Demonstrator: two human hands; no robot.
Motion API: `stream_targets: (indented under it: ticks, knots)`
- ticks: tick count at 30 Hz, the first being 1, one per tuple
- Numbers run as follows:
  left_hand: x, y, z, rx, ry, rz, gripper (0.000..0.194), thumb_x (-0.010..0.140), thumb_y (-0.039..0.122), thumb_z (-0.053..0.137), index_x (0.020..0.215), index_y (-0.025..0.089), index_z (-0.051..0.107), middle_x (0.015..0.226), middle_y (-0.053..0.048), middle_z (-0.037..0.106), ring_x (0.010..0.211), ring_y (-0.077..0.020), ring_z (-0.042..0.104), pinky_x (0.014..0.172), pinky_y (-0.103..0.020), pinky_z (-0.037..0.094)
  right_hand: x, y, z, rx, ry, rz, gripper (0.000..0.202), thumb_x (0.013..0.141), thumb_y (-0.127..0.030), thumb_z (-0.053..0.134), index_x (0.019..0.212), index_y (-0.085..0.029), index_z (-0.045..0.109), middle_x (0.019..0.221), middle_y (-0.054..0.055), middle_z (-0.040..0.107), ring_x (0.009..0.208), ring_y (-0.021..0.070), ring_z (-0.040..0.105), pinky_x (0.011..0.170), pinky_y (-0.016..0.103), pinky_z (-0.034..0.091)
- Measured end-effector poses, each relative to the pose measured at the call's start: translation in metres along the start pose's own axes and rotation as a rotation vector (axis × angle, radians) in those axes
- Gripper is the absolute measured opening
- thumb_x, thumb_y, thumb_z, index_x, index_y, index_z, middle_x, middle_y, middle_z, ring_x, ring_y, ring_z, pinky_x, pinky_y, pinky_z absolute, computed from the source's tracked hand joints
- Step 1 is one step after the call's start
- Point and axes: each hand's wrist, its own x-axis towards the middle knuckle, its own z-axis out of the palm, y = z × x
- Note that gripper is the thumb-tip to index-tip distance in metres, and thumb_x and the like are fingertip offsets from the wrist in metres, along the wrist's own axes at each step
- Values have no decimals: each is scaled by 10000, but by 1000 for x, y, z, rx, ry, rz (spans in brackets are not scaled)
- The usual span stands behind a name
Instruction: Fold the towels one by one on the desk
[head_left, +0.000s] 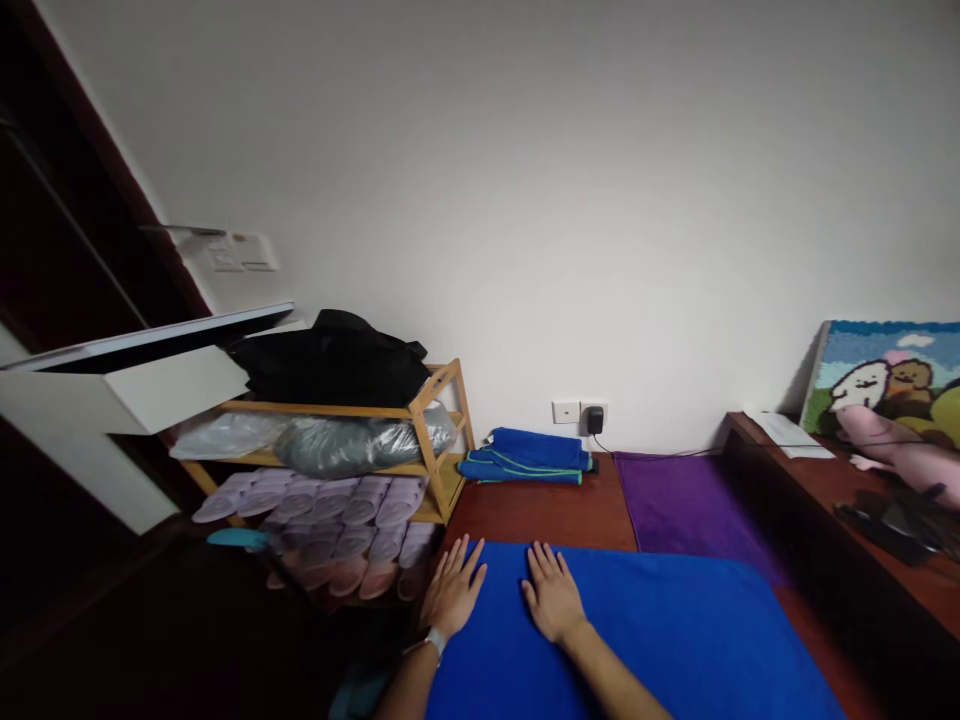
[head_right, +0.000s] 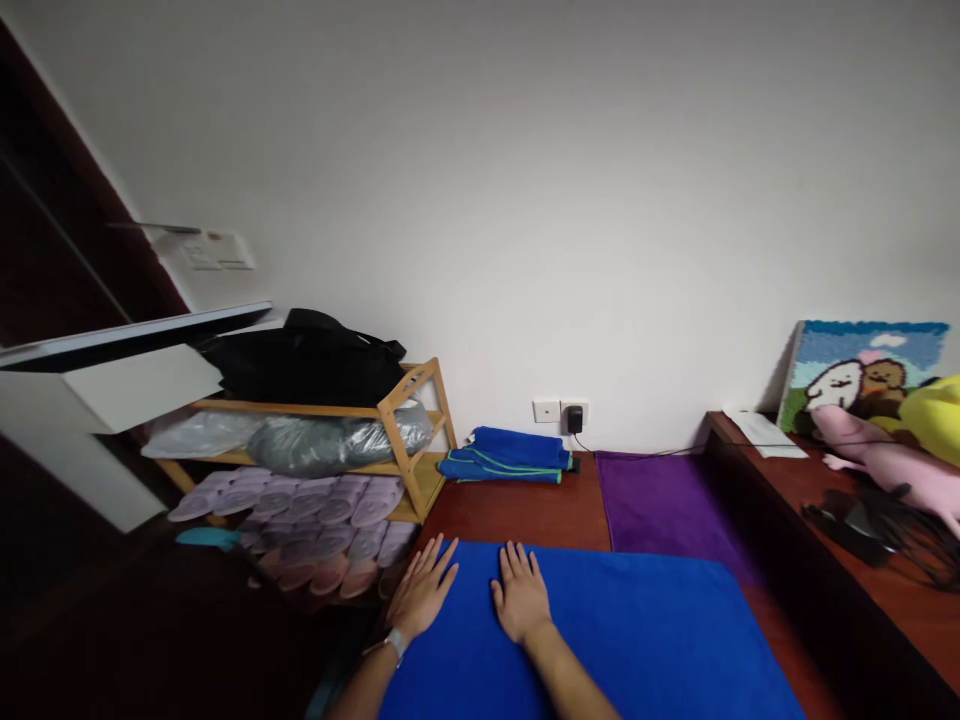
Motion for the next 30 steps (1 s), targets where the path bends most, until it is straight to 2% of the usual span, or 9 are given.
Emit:
stream_targets:
  ticks: [2, 5, 9, 13, 17, 19, 22, 30]
  knots:
    - [1, -2, 1, 4, -1, 5, 584, 1048, 549, 303, 1579, 310, 343, 1675, -71, 301, 1531, -263, 295, 1232, -486, 254, 3, -2, 12, 4, -1, 25, 681, 1025, -531, 206, 1607, -182, 257, 1673, 70, 214, 1561, 257, 148, 1275, 512, 114]
    - [2, -2, 1, 7, 5, 13, 577, 1049, 546, 297, 1580, 324, 338, 1673, -58, 307, 1530, -260, 298, 1231, -486, 256, -9, 36, 8, -38, 44, 112, 678, 1019, -545, 222, 1608, -210, 257, 1672, 58, 213, 1562, 252, 141, 1272, 516, 103]
    - [4, -1, 0, -4, -4, 0, 583, 1046, 542, 302, 1581, 315, 338, 1673, -61, 307, 1533, -252, 290, 1233, -473, 254, -46, 122, -25, -165, 91, 316, 699, 1011, -539, 228, 1601, -167, 276, 1671, 75, 237, 1561, 252, 148, 1270, 493, 105]
    - [5, -1, 1, -21, 2, -8, 574, 1042, 536, 307, 1576, 329, 350, 1671, -45, 316, 1532, -254, 291, 1238, -476, 241, -93, 214, -57, -260, 137, 466, 704, 993, -540, 231, 1605, -195, 274, 1675, 56, 247, 1560, 245, 159, 1265, 488, 127]
    - [8, -2, 2, -13, -1, -17, 581, 1032, 536, 322, 1571, 324, 362, 1669, -53, 321, 1528, -260, 304, 1237, -484, 239, -130, 281, -75, -307, 163, 594, 727, 978, -536, 209, 1611, -183, 251, 1683, 56, 236, 1559, 241, 167, 1262, 478, 147]
    - [10, -2, 2, 2, -7, -23, 585, 1028, 539, 323, 1570, 323, 365, 1668, -56, 323, 1525, -259, 310, 1234, -488, 243, -141, 301, -80, -322, 163, 648, 745, 970, -535, 201, 1613, -160, 239, 1685, 68, 229, 1560, 252, 157, 1262, 480, 147]
    - [13, -3, 0, 24, -41, -33, 596, 1020, 544, 333, 1569, 315, 369, 1667, -64, 323, 1525, -254, 310, 1231, -480, 253, -149, 318, -83, -317, 169, 687, 753, 963, -528, 183, 1616, -154, 225, 1691, 74, 213, 1562, 254, 142, 1261, 480, 151]
    - [10, 0, -2, 38, 11, -5, 577, 1029, 529, 332, 1565, 323, 378, 1654, -55, 359, 1515, -257, 334, 1228, -483, 264, -160, 339, -86, -307, 246, 805, 757, 959, -540, 208, 1607, -152, 262, 1683, 89, 236, 1552, 272, 197, 1251, 510, 174]
